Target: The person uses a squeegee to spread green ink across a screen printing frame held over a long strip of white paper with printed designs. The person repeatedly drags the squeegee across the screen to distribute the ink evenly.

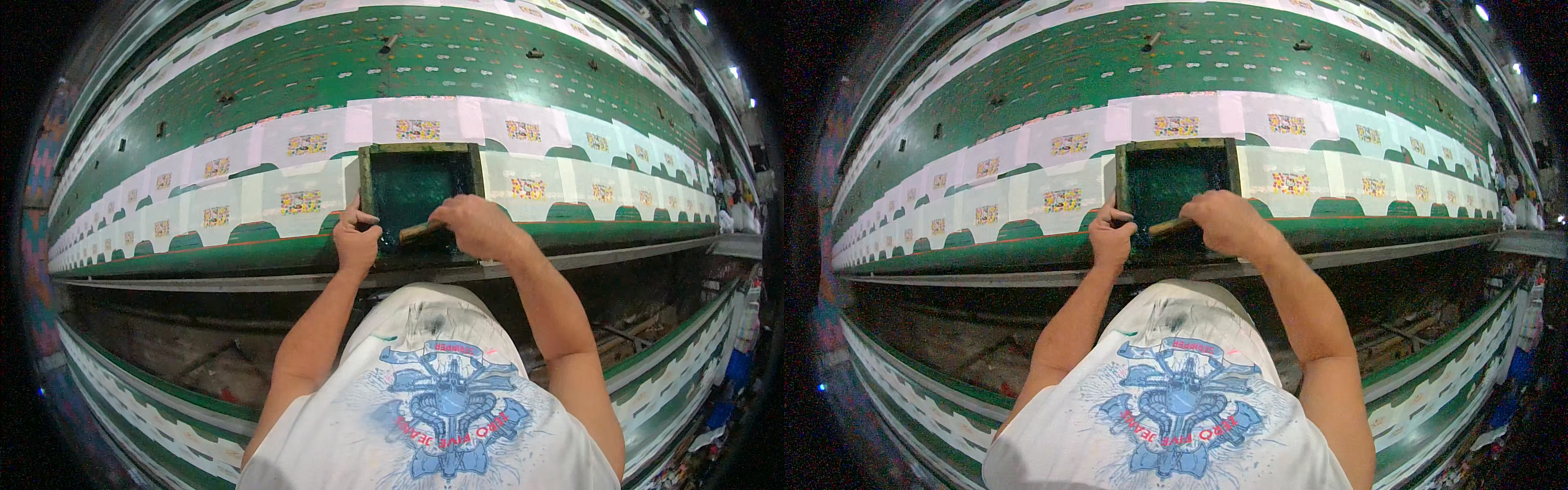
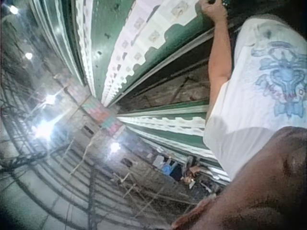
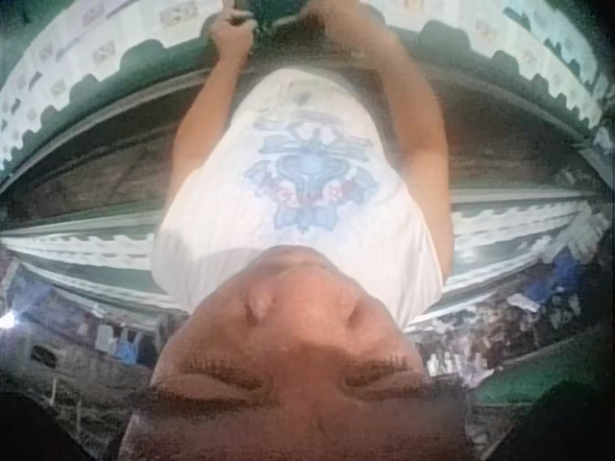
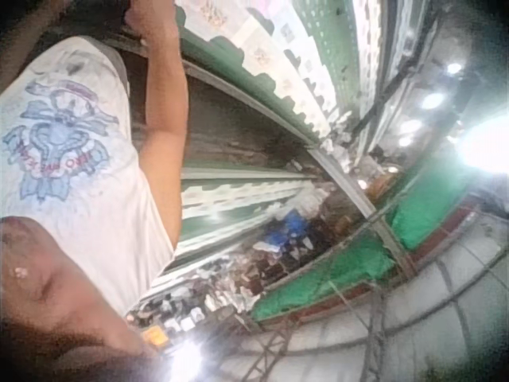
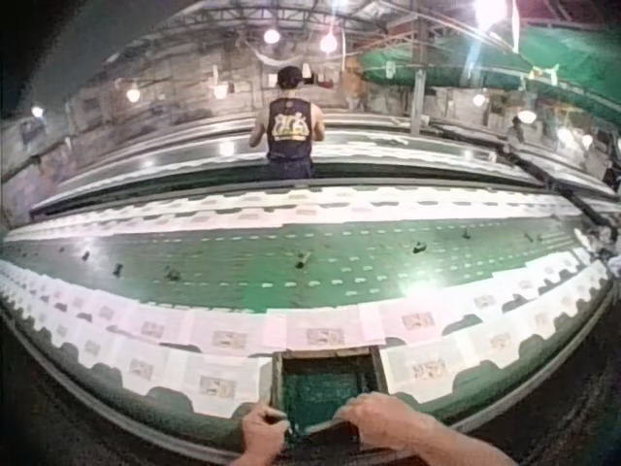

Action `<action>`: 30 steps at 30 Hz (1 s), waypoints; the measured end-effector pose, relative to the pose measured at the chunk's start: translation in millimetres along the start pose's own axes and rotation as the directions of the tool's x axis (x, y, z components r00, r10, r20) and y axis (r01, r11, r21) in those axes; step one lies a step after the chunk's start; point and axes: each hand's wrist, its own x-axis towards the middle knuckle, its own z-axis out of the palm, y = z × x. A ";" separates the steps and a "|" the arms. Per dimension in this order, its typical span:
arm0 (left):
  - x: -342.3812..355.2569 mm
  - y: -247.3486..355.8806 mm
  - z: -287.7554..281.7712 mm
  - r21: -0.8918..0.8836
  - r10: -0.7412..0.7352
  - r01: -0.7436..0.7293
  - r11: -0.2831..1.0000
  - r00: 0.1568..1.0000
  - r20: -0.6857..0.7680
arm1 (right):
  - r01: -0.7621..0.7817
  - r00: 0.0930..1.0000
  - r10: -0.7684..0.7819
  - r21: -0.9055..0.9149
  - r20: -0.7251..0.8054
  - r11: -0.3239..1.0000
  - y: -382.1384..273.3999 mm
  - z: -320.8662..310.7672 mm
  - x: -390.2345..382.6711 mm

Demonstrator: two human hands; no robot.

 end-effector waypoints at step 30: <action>-4.0 -3.8 2.1 0.187 0.170 -0.166 0.968 0.985 -0.005 | -0.073 0.965 0.041 -0.113 -0.257 0.991 -40.0 54.1 -20.4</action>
